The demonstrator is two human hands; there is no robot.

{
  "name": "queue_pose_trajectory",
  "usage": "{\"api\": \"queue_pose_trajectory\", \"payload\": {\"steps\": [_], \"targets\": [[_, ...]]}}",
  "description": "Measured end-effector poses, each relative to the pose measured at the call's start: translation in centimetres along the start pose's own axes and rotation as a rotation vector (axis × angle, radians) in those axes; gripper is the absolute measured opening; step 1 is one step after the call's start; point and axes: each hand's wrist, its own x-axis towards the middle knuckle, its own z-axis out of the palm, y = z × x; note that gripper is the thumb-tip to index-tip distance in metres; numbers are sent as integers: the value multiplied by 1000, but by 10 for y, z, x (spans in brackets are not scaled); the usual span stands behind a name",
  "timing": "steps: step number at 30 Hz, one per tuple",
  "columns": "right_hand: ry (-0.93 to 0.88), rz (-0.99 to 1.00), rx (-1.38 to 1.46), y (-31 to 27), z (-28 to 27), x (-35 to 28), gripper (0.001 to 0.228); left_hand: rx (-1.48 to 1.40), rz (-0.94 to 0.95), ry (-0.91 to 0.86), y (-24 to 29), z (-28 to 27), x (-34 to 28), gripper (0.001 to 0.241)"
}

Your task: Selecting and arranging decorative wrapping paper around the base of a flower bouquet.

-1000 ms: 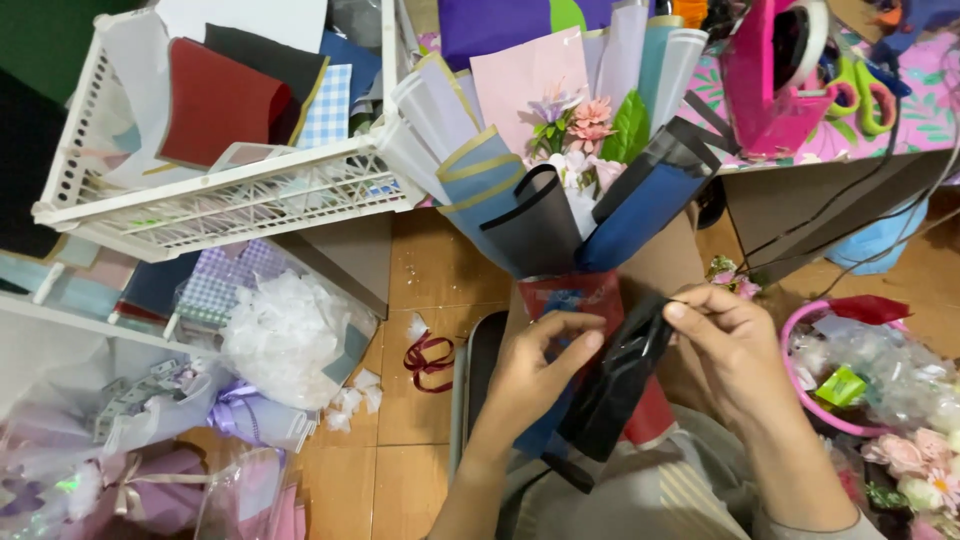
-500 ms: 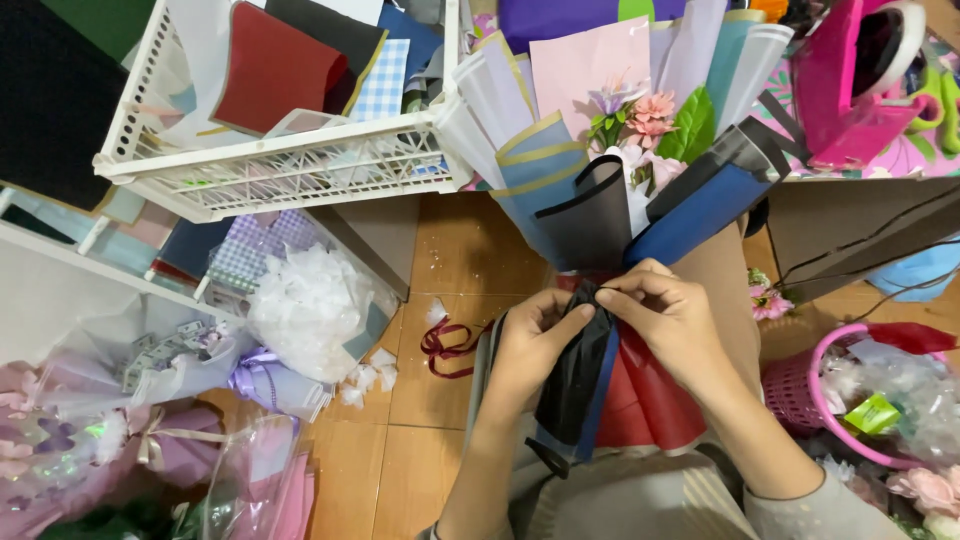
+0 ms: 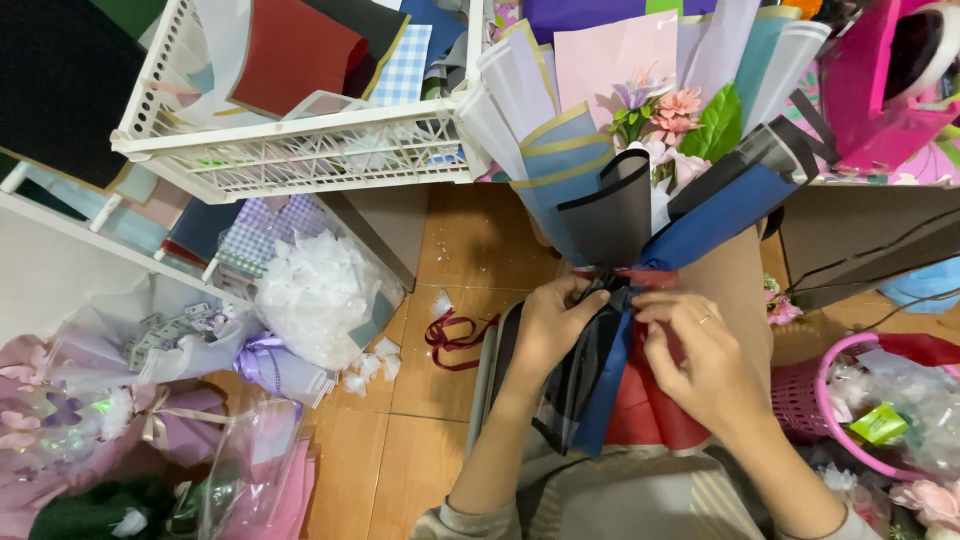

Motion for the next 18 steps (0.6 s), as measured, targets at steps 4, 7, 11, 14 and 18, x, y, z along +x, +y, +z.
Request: {"api": "queue_pose_trajectory", "payload": {"steps": [4, 7, 11, 14, 18], "targets": [[-4, -100, -1, -2, 12, 2, 19, 49, 22, 5, 9, 0, 2, 29], [-24, -147, -6, 0, 16, 3, 18, 101, 7, 34, 17, -1, 0, 26], [-65, -149, -86, 6, 20, 0, 21, 141, 7, 71, 18, -2, -4, 31], [-83, -156, -120, 6, 21, 1, 21, 134, -7, 79, 22, -3, -6, 39], [-87, -168, -171, 7, 25, 4, 19, 73, -29, 72, 20, -5, -4, 40]]}}
